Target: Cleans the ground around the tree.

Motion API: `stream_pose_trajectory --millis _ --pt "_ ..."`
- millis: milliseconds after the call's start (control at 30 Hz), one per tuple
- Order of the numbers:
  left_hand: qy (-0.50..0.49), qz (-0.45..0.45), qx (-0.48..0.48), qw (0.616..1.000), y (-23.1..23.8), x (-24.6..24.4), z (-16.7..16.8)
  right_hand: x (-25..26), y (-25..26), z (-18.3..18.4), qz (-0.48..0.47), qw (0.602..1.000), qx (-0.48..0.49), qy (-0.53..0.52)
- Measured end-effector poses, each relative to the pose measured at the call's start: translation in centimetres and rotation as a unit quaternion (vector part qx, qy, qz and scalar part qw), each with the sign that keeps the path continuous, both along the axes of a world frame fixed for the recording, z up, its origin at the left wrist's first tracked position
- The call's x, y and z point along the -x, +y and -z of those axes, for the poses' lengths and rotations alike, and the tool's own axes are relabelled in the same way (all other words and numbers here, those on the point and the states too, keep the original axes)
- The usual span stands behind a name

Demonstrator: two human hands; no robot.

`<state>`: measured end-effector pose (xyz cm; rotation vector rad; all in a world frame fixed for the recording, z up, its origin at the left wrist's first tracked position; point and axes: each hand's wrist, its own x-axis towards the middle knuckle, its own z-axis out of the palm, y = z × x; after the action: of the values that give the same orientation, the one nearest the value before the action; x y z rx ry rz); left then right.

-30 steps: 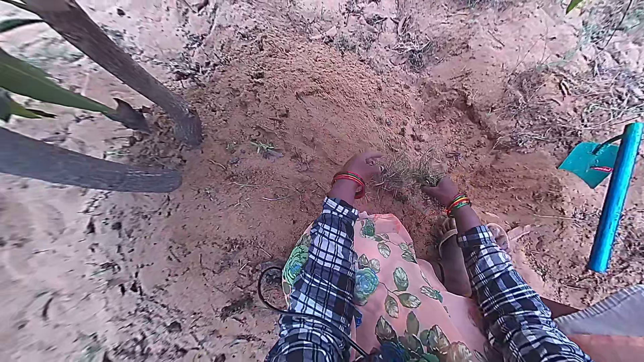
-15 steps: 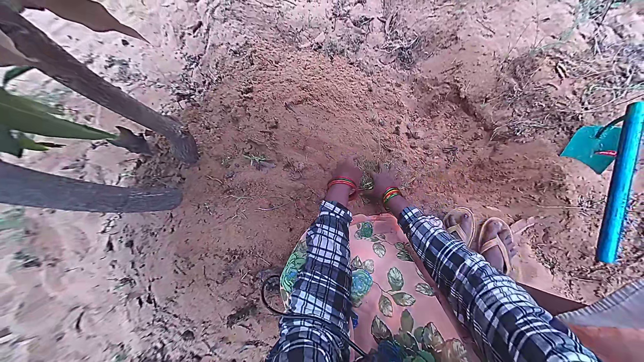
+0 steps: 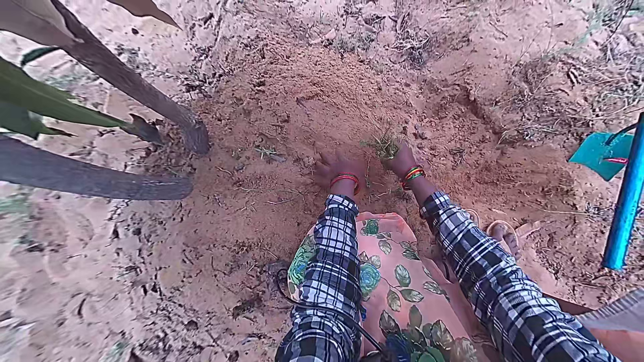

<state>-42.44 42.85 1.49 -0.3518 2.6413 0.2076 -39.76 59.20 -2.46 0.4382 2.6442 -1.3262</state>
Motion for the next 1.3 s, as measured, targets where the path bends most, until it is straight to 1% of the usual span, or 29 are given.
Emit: stream_pose_trajectory --millis 67,100,133,167,267,367,433,467,533,567,633,700,733,800,867,933,967,1000,1033,1100,1167,1233,1300 --pt "-0.011 0.008 0.01 1.0 0.1 -0.2 0.5 1.2 -2.6 0.9 -0.129 0.987 -0.078 -0.057" --pt "-0.007 0.007 0.013 1.0 0.0 -0.3 0.9 1.2 -4.0 2.0 -0.167 0.976 -0.114 -0.084" --pt "-0.007 0.005 0.02 1.0 0.0 -0.4 1.2 0.7 -5.3 3.0 -0.18 0.97 -0.122 -0.109" --pt "-0.012 0.005 0.023 1.0 0.0 -0.5 1.6 -0.2 -6.1 3.6 -0.178 0.969 -0.121 -0.123" --pt "-0.023 0.009 0.014 1.0 0.1 -0.5 2.2 -2.6 -6.0 4.3 -0.13 0.982 -0.109 -0.082" --pt "-0.04 0.025 -0.035 0.998 0.3 -0.4 1.7 -4.4 -3.2 4.7 -0.04 0.995 -0.055 -0.071" --pt "-0.077 0.073 -0.077 0.991 0.3 -0.2 1.3 -4.9 -0.8 4.3 0.053 0.996 -0.006 -0.074" --pt "-0.094 0.086 -0.1 0.987 0.4 0.0 1.1 -4.6 0.3 4.0 0.09 0.993 -0.002 -0.073" --pt "-0.081 0.099 -0.147 0.981 0.6 0.3 0.4 -3.4 2.1 3.5 0.113 0.99 -0.008 -0.078" --pt "-0.061 0.112 -0.158 0.979 0.7 0.2 -0.6 -3.1 2.5 3.6 0.107 0.991 -0.016 -0.08" --pt "-0.023 0.103 -0.176 0.979 0.5 0.3 -2.0 -2.8 2.2 3.9 0.048 0.989 -0.067 -0.121" --pt "-0.006 0.071 -0.174 0.982 -0.2 0.5 -1.8 -3.3 0.6 5.5 -0.039 0.98 -0.12 -0.156" --pt "-0.012 0.063 -0.171 0.983 -0.5 0.5 -1.5 -4.0 -0.4 6.6 -0.062 0.975 -0.14 -0.163" --pt "-0.042 0.072 -0.169 0.982 -0.6 0.4 -0.6 -5.3 -1.7 8.2 -0.065 0.971 -0.158 -0.167" --pt "-0.075 0.1 -0.156 0.98 0.0 0.2 -0.4 -5.8 -1.5 9.0 -0.061 0.972 -0.164 -0.156" --pt "-0.123 0.121 -0.132 0.976 1.3 -0.5 -1.5 -6.6 0.0 9.3 -0.024 0.98 -0.118 -0.157" --pt "-0.145 0.136 -0.115 0.973 1.9 -0.8 -1.8 -7.0 0.9 9.0 0.014 0.983 -0.077 -0.163" --pt "-0.157 0.155 -0.095 0.971 2.3 -1.0 -1.2 -7.6 1.8 8.5 0.059 0.985 -0.039 -0.16" --pt "-0.153 0.175 -0.083 0.969 2.3 -1.1 0.4 -8.0 2.7 8.2 0.103 0.983 -0.006 -0.149" --pt "-0.111 0.206 -0.081 0.969 2.1 -1.7 4.8 -8.3 4.4 7.1 0.174 0.976 0.057 -0.115" --pt "-0.089 0.226 -0.073 0.967 2.5 -2.5 7.3 -8.4 6.0 6.2 0.237 0.962 0.112 -0.073" --pt "-0.079 0.228 -0.058 0.969 2.9 -3.5 7.7 -8.6 6.8 4.9 0.285 0.946 0.152 -0.025" --pt "-0.082 0.209 -0.048 0.973 3.0 -3.6 7.2 -8.6 7.2 4.3 0.317 0.931 0.179 0.025"
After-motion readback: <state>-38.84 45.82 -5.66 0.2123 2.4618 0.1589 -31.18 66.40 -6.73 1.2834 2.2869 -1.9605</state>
